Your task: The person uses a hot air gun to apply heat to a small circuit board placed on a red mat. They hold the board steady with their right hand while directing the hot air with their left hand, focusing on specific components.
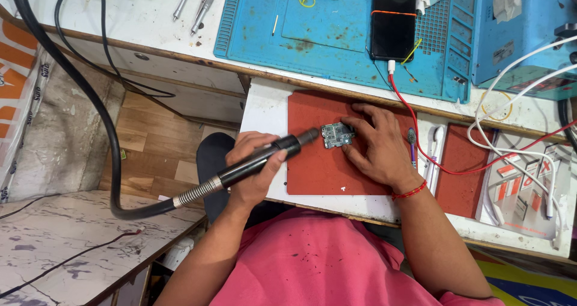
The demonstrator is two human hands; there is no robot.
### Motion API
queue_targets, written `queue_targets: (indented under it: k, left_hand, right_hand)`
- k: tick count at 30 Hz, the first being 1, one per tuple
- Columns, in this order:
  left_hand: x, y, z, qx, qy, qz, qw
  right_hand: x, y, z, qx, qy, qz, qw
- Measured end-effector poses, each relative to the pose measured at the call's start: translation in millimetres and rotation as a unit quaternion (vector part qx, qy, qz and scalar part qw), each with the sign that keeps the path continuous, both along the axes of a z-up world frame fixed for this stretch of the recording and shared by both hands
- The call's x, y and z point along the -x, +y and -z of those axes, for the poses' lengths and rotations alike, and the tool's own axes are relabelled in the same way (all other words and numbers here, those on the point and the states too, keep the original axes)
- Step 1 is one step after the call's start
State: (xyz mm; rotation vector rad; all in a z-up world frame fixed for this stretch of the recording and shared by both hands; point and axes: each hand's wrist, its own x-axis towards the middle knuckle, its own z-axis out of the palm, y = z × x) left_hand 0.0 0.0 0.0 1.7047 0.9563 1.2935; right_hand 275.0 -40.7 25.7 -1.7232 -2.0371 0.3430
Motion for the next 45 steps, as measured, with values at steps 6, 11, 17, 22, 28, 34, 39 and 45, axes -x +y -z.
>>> queue_targets:
  k: [6,11,17,22,28,34,39,45]
  left_hand:
    - [0,1,-4,-0.036,-0.012,0.060,0.997]
    - [1,4,-7,-0.043,-0.005,0.071,0.997]
    - [3,3,-11,-0.028,0.004,0.067,0.997]
    - [0,1,-10,-0.024,0.031,0.034,0.999]
    - [3,0,-10,-0.057,0.009,0.066,0.996]
    - [0,0,-9,-0.063,0.012,0.051,0.997]
    - [2,2,-9,-0.057,0.021,0.071,0.996]
    - [-1,1,-7,-0.053,0.033,0.017,0.998]
  right_hand:
    - [0,0,0,0.003,0.004,0.000,1.000]
    - [-2,0,1,0.001,0.004,-0.003,1.000]
    - [-3,-1,2,0.002,0.001,0.001,1.000]
    - [-3,-1,1,0.002,0.004,-0.001,1.000]
    - [-3,-1,1,0.002,0.006,-0.003,1.000]
    - [-2,0,3,0.005,0.008,0.022,1.000]
    - [-3,0,3,-0.002,0.015,0.021,1.000]
    - [-1,0,2,-0.012,0.019,0.016,1.000]
